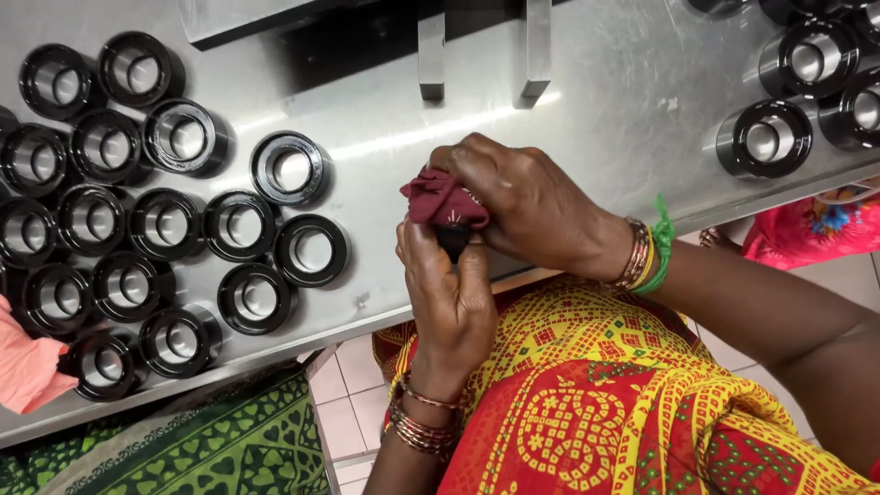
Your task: Wiping and cleaning numerous black circular metal rings on a workstation table using a cloth.
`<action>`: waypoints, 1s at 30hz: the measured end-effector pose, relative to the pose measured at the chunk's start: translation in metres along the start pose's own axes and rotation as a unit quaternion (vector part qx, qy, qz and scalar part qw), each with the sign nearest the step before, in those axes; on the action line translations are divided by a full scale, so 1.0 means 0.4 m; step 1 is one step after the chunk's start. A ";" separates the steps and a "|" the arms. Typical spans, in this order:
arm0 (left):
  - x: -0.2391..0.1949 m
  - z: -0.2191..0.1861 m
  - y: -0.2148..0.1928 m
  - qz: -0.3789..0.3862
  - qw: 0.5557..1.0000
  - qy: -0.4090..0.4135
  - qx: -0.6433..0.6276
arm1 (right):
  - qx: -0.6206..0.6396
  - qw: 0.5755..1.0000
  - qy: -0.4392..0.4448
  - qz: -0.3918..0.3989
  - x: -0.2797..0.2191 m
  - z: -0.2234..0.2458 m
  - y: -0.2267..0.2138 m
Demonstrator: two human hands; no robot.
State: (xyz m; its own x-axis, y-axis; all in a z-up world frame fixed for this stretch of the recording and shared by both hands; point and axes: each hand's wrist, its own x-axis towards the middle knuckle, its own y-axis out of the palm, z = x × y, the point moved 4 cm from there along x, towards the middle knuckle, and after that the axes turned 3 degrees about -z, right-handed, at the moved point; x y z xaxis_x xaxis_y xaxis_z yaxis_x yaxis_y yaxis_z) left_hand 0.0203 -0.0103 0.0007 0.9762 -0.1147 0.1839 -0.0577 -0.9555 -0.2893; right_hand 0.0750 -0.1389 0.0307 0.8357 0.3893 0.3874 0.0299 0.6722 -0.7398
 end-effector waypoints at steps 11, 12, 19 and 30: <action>-0.008 0.000 -0.009 -0.017 0.998 0.041 -0.038 | 0.198 0.979 0.041 -0.037 -0.023 -0.006 0.013; -0.004 -0.002 -0.004 -0.007 0.999 0.018 -0.049 | 0.071 0.997 0.024 -0.032 -0.018 0.004 0.006; -0.022 0.002 -0.002 -0.044 0.997 0.033 -0.058 | 0.445 0.830 0.325 0.085 -0.044 -0.074 0.090; 0.000 -0.018 -0.005 0.001 0.999 0.027 -0.037 | 0.123 0.983 0.127 -0.049 -0.039 -0.039 0.044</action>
State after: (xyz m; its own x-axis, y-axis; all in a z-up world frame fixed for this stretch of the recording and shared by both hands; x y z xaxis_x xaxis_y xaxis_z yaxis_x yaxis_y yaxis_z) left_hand 0.0188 -0.0103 0.0081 0.9637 -0.1290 0.2339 -0.0766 -0.9724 -0.2206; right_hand 0.0713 -0.1431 0.0032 0.9464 0.1660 0.2769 0.0096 0.8428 -0.5381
